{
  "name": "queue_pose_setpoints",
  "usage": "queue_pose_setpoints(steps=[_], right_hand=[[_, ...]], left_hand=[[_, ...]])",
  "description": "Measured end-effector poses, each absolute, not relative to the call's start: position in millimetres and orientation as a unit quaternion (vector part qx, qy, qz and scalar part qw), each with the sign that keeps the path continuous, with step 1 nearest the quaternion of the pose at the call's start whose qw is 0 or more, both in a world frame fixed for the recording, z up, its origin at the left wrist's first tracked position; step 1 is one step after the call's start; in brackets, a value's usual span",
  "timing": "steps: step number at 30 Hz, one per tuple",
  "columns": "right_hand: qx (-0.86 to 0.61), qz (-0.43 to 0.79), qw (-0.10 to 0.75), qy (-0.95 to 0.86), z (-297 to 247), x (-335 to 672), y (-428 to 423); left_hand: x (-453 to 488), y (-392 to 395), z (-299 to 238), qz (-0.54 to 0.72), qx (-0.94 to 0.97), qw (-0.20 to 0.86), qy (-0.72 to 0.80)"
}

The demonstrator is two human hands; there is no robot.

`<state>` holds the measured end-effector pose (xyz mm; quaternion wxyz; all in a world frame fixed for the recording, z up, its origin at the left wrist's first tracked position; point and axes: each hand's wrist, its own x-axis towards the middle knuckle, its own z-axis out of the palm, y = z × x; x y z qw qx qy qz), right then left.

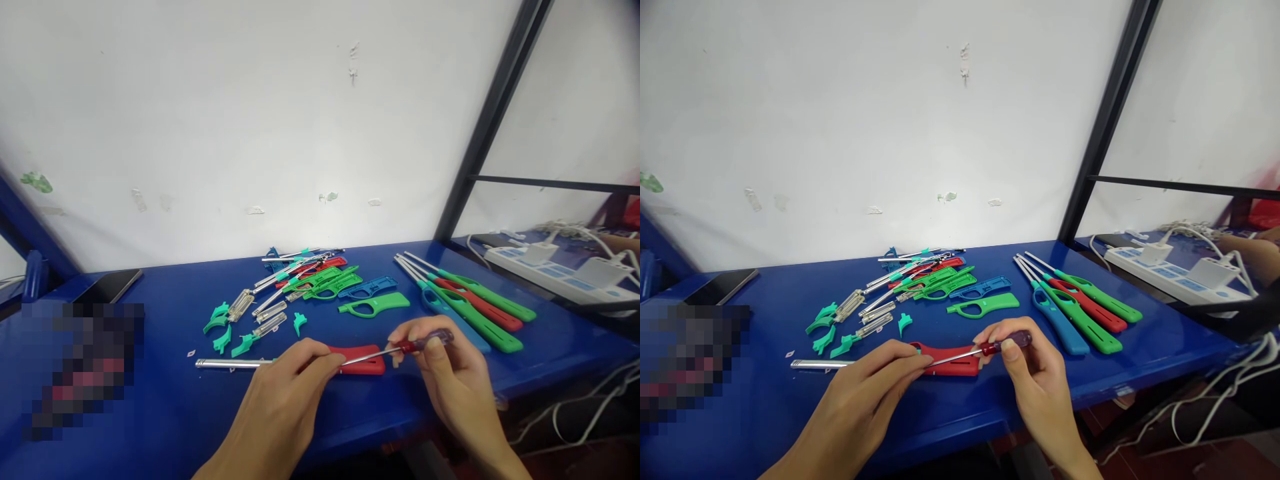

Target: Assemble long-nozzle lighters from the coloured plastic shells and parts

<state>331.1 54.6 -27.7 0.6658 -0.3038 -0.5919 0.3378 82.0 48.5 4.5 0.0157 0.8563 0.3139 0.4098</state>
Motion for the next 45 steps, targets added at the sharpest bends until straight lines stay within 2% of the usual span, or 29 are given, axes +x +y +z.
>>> queue_pose_setpoints(steps=[16,32,40,45], right_hand=[[-0.316,0.363,0.654,-0.584,-27,330,51],[-0.294,0.323,0.656,-0.615,-24,331,51],[-0.316,0.194,0.695,-0.617,6,317,43],[-0.306,0.088,0.638,-0.701,35,317,45]], left_hand=[[81,49,-1,0.396,0.862,0.002,0.317],[80,48,-1,0.389,0.861,0.01,0.326],[98,48,1,0.347,0.875,0.001,0.337],[126,58,13,0.314,0.889,0.015,0.334]])
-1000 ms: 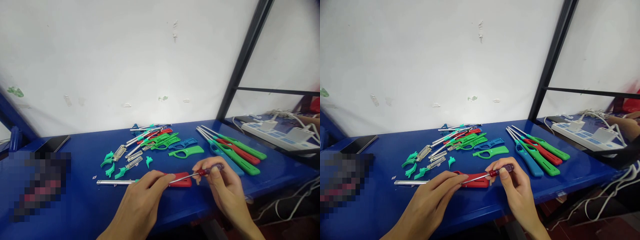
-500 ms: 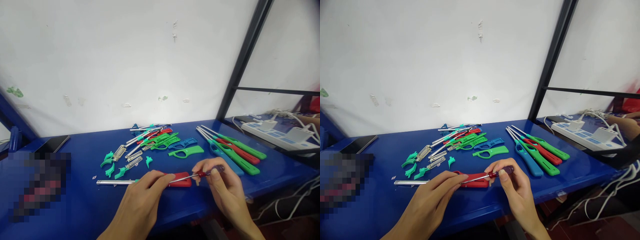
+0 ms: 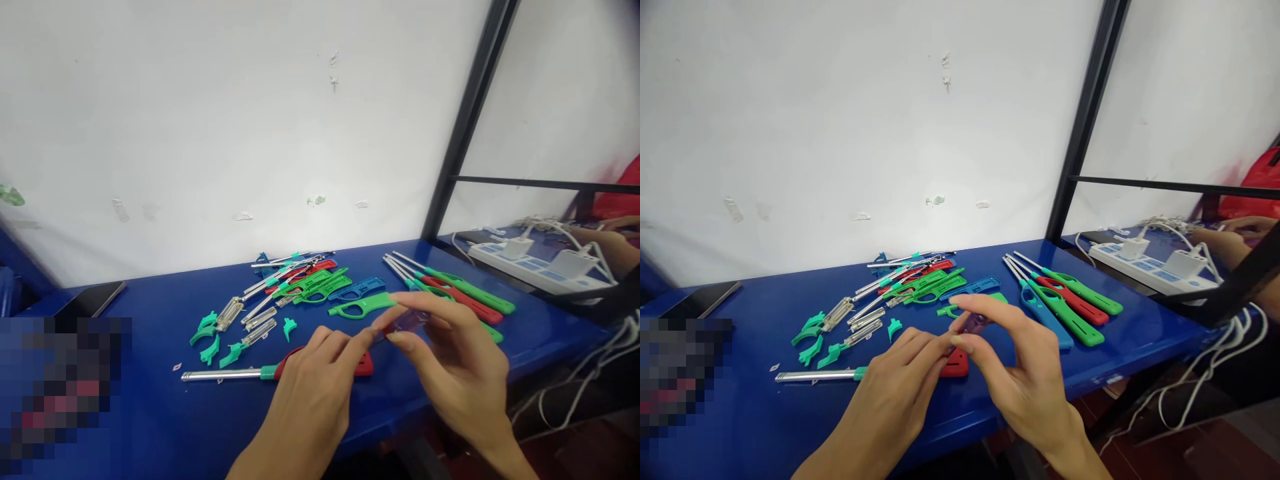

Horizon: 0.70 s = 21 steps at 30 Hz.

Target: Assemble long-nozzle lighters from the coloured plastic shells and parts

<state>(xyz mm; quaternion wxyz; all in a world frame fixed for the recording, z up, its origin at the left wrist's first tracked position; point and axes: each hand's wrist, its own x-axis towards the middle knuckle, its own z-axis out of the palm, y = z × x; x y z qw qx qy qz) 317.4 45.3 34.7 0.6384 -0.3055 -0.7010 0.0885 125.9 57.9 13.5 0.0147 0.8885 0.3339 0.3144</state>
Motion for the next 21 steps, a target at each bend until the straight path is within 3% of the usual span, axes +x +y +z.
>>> queue_pose_setpoints(steps=[9,21], right_hand=[[-0.38,0.037,0.578,-0.721,41,323,58],[-0.388,0.06,0.575,-0.718,38,322,59]], left_hand=[[152,70,12,0.284,0.881,0.029,0.378],[150,70,5,0.285,0.876,0.061,0.384]])
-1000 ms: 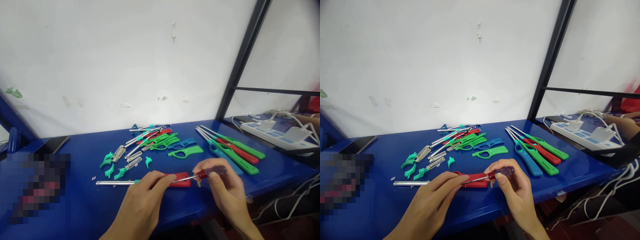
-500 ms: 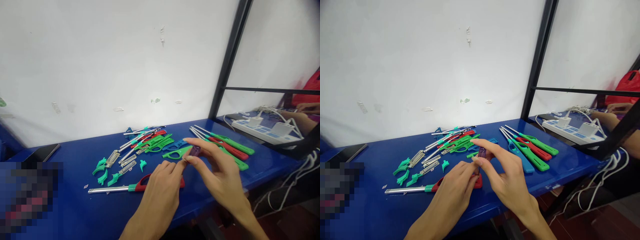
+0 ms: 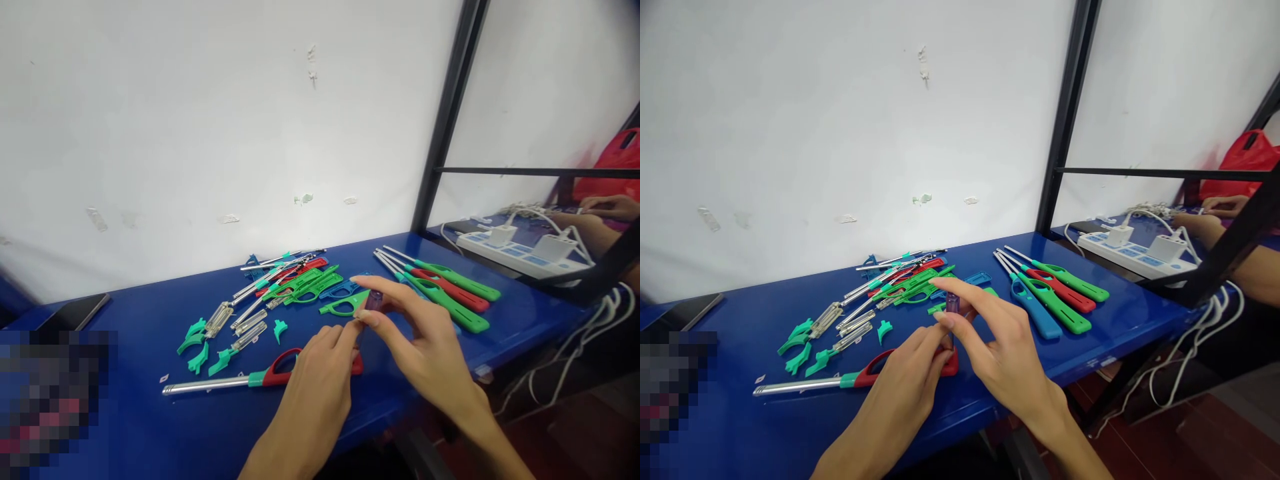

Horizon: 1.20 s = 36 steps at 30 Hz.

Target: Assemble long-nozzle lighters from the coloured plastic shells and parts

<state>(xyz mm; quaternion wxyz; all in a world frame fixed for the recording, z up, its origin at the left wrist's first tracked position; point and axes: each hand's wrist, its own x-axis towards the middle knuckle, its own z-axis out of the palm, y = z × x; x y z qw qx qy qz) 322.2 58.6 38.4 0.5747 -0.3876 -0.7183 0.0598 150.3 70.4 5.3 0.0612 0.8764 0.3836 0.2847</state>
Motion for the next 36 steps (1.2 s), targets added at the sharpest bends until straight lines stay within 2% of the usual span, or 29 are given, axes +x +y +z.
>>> queue_pose_setpoints(steps=[16,27,30,36], right_hand=[[-0.381,0.074,0.563,-0.73,35,323,61],[-0.352,0.075,0.57,-0.738,29,318,65],[-0.343,0.107,0.568,-0.74,27,318,64],[-0.279,0.23,0.621,-0.695,27,311,64]], left_hand=[[148,72,3,0.266,0.881,0.05,0.388],[130,54,-7,0.213,0.891,-0.035,0.4],[130,54,-12,0.197,0.895,-0.066,0.396],[126,40,-9,0.184,0.892,-0.101,0.399]])
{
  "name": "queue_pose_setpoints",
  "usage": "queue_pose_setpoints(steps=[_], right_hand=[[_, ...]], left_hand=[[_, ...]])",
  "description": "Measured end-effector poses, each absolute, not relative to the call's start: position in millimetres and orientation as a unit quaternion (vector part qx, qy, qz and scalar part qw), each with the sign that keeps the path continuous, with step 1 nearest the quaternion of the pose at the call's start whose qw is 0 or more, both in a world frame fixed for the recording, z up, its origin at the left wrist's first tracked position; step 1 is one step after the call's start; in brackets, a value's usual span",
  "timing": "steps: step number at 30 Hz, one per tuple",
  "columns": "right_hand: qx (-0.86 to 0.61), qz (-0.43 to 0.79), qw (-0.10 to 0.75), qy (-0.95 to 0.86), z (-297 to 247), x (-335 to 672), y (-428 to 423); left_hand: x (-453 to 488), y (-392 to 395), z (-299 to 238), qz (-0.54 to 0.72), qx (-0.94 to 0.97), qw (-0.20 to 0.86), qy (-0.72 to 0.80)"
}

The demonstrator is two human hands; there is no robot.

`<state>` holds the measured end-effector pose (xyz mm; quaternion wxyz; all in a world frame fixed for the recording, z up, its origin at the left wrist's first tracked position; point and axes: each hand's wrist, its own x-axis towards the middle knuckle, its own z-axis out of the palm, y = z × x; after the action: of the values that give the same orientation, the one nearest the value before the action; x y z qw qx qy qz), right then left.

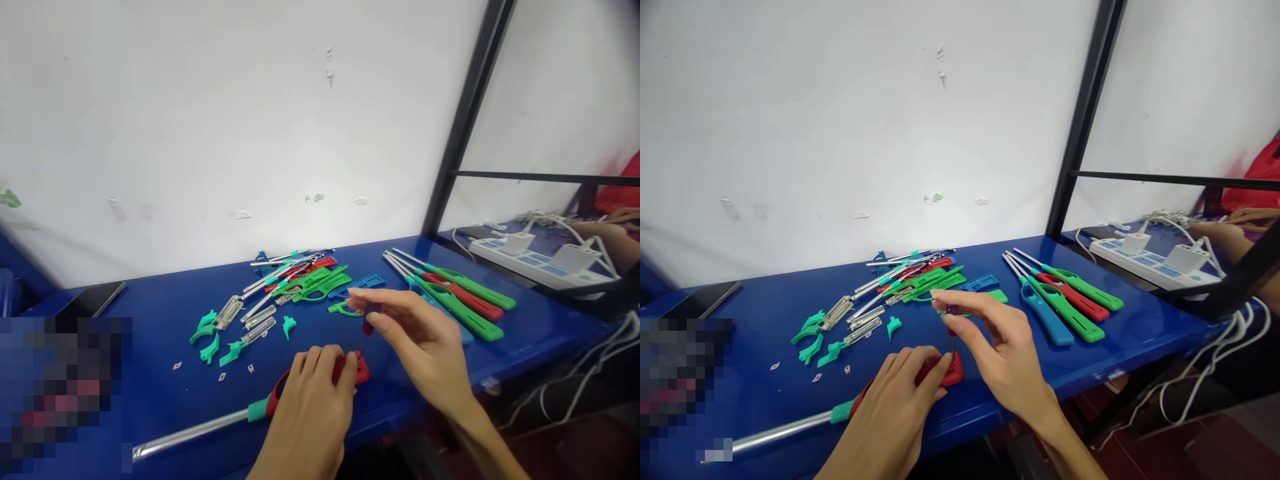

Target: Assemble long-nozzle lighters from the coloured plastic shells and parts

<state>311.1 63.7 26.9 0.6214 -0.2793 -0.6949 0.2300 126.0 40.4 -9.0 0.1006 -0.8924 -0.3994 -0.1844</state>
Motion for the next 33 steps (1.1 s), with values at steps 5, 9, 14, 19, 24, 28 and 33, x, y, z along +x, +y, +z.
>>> queue_pose_setpoints(steps=[5,9,14,19,24,28,33], right_hand=[[-0.23,0.198,0.619,-0.725,33,303,67],[-0.259,0.191,0.56,-0.763,40,300,71],[-0.276,0.196,0.577,-0.744,43,295,77],[-0.268,0.245,0.573,-0.734,40,289,78],[-0.251,0.211,0.606,-0.725,40,289,77],[-0.253,0.218,0.572,-0.75,39,289,75],[-0.296,0.133,0.605,-0.727,39,289,72]], left_hand=[[113,34,-11,-0.167,-0.891,0.115,-0.407],[106,36,-12,-0.166,-0.882,0.11,-0.426],[105,38,-12,-0.18,-0.876,0.096,-0.438],[104,39,-15,-0.203,-0.87,0.089,-0.441],[102,39,-20,-0.211,-0.87,0.093,-0.437],[99,39,-22,-0.21,-0.873,0.098,-0.429],[97,42,-25,-0.221,-0.877,0.111,-0.412]])
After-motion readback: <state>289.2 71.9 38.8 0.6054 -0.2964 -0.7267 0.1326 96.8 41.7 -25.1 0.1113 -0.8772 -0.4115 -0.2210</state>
